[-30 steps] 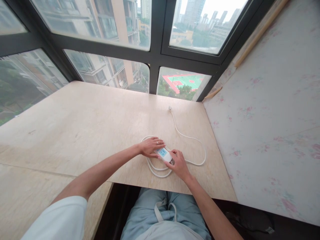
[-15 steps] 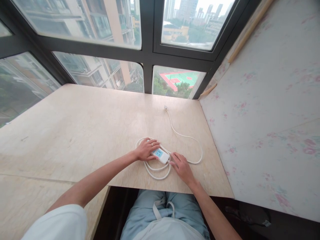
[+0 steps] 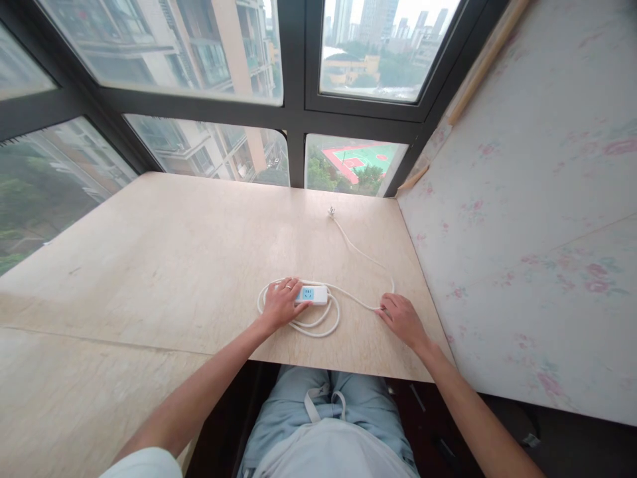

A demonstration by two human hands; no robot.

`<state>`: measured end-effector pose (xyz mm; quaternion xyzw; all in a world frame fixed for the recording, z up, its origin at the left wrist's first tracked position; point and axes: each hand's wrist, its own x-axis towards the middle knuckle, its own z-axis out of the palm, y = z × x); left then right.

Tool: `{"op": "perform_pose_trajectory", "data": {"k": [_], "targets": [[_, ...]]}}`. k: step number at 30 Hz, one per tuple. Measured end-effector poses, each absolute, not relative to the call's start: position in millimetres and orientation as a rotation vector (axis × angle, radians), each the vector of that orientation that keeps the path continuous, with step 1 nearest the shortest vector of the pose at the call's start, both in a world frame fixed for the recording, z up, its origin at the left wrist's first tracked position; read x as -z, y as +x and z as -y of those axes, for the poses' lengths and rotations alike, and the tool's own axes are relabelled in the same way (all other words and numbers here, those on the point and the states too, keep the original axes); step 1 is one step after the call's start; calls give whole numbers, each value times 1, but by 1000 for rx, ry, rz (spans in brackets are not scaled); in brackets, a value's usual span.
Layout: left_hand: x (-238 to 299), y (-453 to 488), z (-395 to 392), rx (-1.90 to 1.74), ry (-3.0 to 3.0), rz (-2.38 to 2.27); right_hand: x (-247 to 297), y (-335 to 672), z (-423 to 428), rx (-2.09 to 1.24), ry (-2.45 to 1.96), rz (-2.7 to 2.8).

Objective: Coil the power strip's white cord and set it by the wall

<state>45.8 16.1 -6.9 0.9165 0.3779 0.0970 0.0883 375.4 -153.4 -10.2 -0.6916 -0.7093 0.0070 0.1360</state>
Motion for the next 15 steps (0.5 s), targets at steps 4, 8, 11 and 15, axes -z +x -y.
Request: {"op": "perform_pose_trajectory", "data": {"k": [4, 8, 11, 15], "targets": [[5, 49, -8, -328, 2642, -1366, 3, 394, 136, 33, -2030, 2198], [2, 55, -3, -332, 2576, -1505, 4, 394, 117, 83, -2145, 2221], [-1, 61, 3, -291, 2536, -1591, 8, 375, 107, 49, -2303, 2077], [-5, 68, 13, -253, 2469, -1717, 15, 334, 105, -129, -2513, 1817]]}}
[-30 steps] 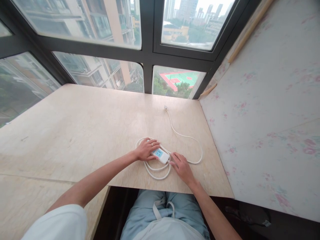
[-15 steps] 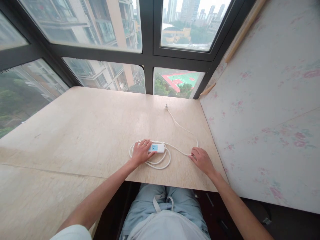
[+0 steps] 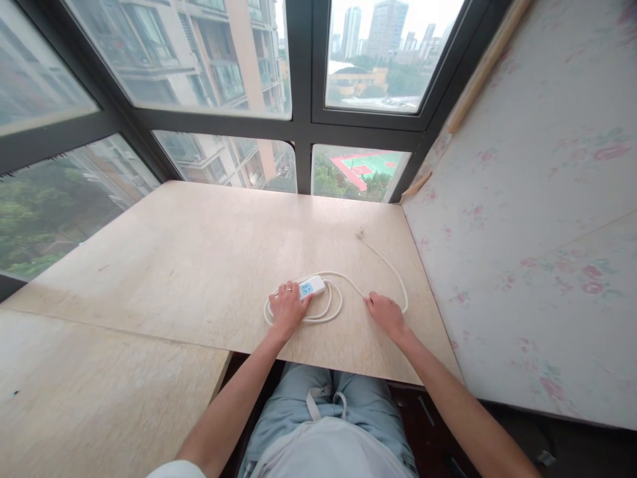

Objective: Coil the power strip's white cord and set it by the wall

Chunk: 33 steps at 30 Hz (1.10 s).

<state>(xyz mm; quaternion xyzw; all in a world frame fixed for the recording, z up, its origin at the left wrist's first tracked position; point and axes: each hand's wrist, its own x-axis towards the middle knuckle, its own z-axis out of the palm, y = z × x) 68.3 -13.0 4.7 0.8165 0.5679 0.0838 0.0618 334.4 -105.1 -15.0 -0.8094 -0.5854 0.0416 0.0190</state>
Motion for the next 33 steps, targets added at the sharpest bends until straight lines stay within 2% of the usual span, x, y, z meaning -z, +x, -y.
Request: {"op": "perform_pose_trajectory", "data": {"k": [7, 9, 13, 19, 22, 24, 28, 33], "targets": [[-9, 79, 20, -200, 2439, -1860, 28, 273, 115, -644, -2275, 1229], [-10, 79, 22, -148, 2428, -1869, 32, 257, 118, -587, -2184, 1195], [-16, 75, 24, -51, 2425, -1838, 34, 243, 123, -252, -1984, 1435], [-38, 65, 3, 228, 2393, -1682, 33, 289, 122, -186, -1877, 1683], [-45, 67, -22, 130, 2566, -1457, 31, 328, 117, -107, -1904, 1737], [-43, 74, -42, -18, 2726, -1148, 29, 349, 114, -98, -1925, 1822], [-26, 92, -78, -35, 2808, -616, 18, 367, 117, -301, -1805, 2111], [2, 107, -87, 14, 2714, -467, 5, 350, 138, -443, -1632, 2300]]}}
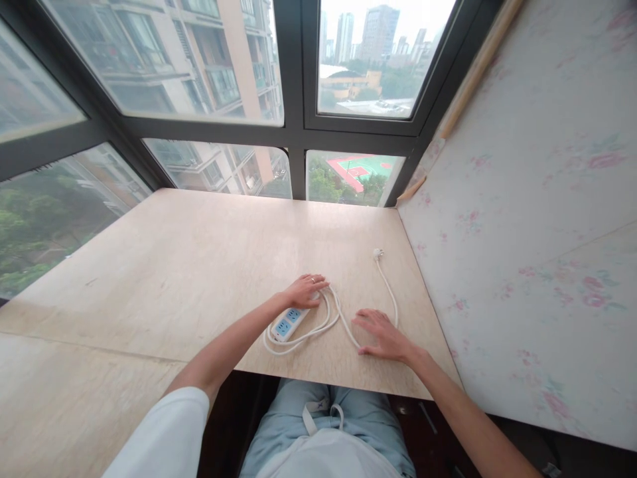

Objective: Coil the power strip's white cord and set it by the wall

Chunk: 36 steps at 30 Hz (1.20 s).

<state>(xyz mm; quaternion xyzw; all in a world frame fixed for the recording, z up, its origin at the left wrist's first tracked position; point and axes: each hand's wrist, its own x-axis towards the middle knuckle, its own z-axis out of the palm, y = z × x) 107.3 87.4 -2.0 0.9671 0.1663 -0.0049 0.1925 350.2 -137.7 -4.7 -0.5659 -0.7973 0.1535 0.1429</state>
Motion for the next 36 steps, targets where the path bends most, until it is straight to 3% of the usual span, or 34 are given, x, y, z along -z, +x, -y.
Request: {"op": "perform_pose_trajectory", "data": {"k": [8, 15, 22, 36], "targets": [[22, 101, -74, -291, 2485, -886, 19, 326, 132, -278, -1750, 2247], [27, 88, -56, -505, 2266, -1535, 19, 305, 67, -312, -2125, 1829], [30, 80, -39, -579, 2159, -1754, 9, 280, 13, -330, -2315, 1696], [21, 88, -36, -637, 1975, -2016, 4, 272, 90, -393, -2096, 1951]]}}
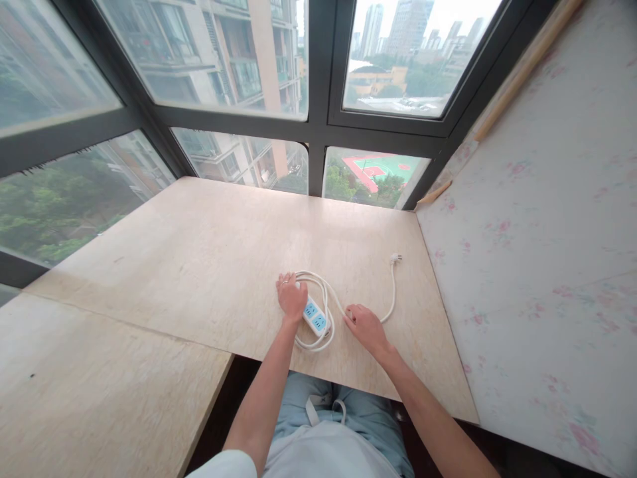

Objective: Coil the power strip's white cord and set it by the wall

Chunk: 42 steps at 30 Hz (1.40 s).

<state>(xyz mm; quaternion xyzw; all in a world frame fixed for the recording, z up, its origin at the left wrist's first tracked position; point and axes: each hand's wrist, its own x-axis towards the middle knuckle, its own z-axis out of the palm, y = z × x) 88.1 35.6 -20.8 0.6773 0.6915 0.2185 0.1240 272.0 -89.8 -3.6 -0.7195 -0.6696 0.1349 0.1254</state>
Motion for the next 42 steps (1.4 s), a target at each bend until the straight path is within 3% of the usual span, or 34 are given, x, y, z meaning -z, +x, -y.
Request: {"op": "perform_pose_trajectory", "data": {"k": [7, 17, 19, 24, 27, 36, 42], "targets": [[25, 84, -36, -601, 2003, -1985, 3, 278, 125, -231, -2065, 2043], [15, 74, -37, -401, 2172, -1894, 7, 274, 110, -170, -2235, 2021], [8, 69, -40, -392, 2334, -1716, 7, 272, 108, -193, -2241, 2009], [-19, 57, -56, -224, 2786, -690, 7, 268, 106, -256, -2216, 2030], [-28, 57, -65, -49, 2744, -444, 4, 265, 102, -292, -2242, 2012], [-3, 60, -82, -219, 2834, -350, -3, 241, 110, -453, -2238, 2019], [-2, 62, -83, -83, 2796, -455, -7, 233, 134, -410, -2111, 2013]]}}
